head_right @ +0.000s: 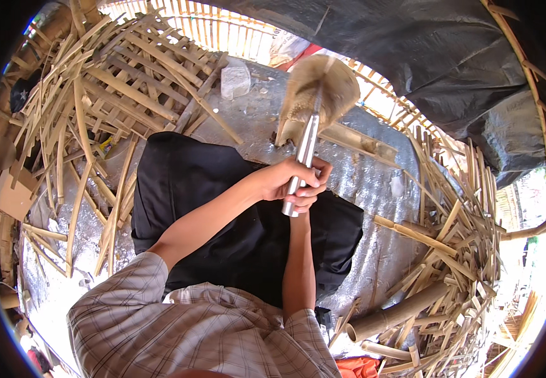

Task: The person uses a chisel and a hammer to carve or hollow out pieces of bamboo while sitting in a workspace filled with bamboo strips.

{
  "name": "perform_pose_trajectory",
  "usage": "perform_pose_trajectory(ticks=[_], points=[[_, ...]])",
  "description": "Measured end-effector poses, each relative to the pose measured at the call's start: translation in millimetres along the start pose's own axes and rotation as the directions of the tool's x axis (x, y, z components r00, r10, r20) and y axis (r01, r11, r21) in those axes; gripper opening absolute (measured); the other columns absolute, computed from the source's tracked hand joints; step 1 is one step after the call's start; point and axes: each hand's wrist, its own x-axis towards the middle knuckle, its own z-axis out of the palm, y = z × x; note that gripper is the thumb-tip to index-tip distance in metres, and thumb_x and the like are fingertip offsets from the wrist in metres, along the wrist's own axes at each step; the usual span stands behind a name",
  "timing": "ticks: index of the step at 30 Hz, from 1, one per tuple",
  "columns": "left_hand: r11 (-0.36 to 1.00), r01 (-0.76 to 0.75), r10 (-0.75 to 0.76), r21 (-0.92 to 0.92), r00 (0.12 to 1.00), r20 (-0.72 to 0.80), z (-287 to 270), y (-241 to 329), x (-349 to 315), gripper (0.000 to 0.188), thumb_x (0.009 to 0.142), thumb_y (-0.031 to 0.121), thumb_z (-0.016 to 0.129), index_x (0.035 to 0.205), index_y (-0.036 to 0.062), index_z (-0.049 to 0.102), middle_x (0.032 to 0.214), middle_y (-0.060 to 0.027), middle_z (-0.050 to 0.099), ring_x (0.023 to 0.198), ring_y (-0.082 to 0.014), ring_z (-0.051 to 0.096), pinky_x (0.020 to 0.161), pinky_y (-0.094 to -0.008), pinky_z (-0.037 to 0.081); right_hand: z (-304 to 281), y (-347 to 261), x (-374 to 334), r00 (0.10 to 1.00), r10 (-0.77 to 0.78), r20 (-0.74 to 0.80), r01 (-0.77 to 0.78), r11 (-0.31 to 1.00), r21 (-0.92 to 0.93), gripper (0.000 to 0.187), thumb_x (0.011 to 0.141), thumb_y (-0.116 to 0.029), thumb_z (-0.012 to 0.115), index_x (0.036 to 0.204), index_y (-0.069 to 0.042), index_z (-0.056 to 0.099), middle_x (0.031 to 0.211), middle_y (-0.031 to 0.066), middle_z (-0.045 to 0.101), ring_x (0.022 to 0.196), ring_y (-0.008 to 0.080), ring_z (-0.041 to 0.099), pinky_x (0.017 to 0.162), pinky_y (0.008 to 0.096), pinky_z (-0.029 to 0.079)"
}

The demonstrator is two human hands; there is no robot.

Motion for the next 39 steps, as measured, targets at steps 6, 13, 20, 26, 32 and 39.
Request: perform_pose_trajectory(ticks=[6,13,20,26,32,39], points=[[1.000,0.012,-0.011,0.022,0.998,-0.061,-4.7,0.9,0.6,0.018,0.090,0.006,0.061,0.082,0.0062,0.045,0.050,-0.0032,0.043,0.032,-0.0099,0.037,0.035,-0.0307,0.036,-5.9,12.0,20.4,0.998,0.058,0.038,-0.063,0.990,0.128,0.036,0.096,-0.033,0.067,0.121,-0.010,0.055,0.101,-0.0003,0.063,0.090,0.0082,0.062,0.076,0.0229,0.052],[0.996,-0.015,0.003,-0.091,0.991,-0.135,-6.9,8.8,2.2,0.016,0.092,0.003,0.063,0.090,0.0105,0.049,0.054,0.0023,0.041,0.034,-0.0056,0.034,0.037,-0.0258,0.028,-29.5,31.7,6.6,0.994,0.051,0.096,-0.065,0.987,0.149,0.042,0.096,-0.034,0.068,0.127,-0.010,0.053,0.106,-0.0005,0.064,0.098,0.0084,0.064,0.086,0.0241,0.055],[0.971,-0.196,0.168,-0.134,0.966,-0.198,-9.3,23.5,-6.7,0.010,0.096,0.001,0.060,0.100,0.0089,0.055,0.057,0.0046,0.043,0.037,-0.0035,0.034,0.037,-0.0229,0.028,7.6,-5.5,1.5,0.944,0.331,-0.004,-0.328,0.936,0.129,0.025,0.105,-0.035,0.051,0.095,-0.012,0.054,0.071,-0.0029,0.046,0.050,0.0055,0.039,0.042,0.0185,0.028],[0.944,-0.263,0.213,-0.200,0.946,-0.243,15.4,37.3,-30.9,0.009,0.098,0.003,0.059,0.102,0.0102,0.056,0.062,0.0070,0.042,0.041,-0.0002,0.034,0.039,-0.0194,0.027,26.9,-18.9,-8.6,0.946,0.313,-0.082,-0.302,0.945,0.129,0.025,0.095,-0.012,0.060,0.078,-0.013,0.041,0.063,-0.0050,0.034,0.047,0.0049,0.031,0.041,0.0212,0.026],[0.912,-0.280,0.227,-0.299,0.953,-0.202,17.9,40.5,-33.7,0.008,0.100,0.002,0.055,0.099,0.0085,0.052,0.062,0.0063,0.041,0.041,0.0001,0.035,0.038,-0.0188,0.031,27.2,-16.1,-5.8,0.938,0.328,-0.115,-0.310,0.939,0.152,0.028,0.099,-0.017,0.057,0.079,-0.011,0.039,0.062,-0.0045,0.029,0.048,0.0053,0.031,0.040,0.0207,0.024],[0.738,-0.111,0.364,-0.666,0.896,0.254,3.9,12.4,-16.2,0.020,0.105,0.016,0.051,0.090,0.0060,0.041,0.062,0.0035,0.041,0.045,-0.0022,0.043,0.046,-0.0188,0.043,50.0,-30.6,-22.7,0.994,0.103,-0.047,-0.093,0.979,0.179,0.043,0.108,-0.047,0.042,0.092,-0.011,0.057,0.067,-0.0054,0.047,0.050,0.0025,0.037,0.044,0.0188,0.029]])
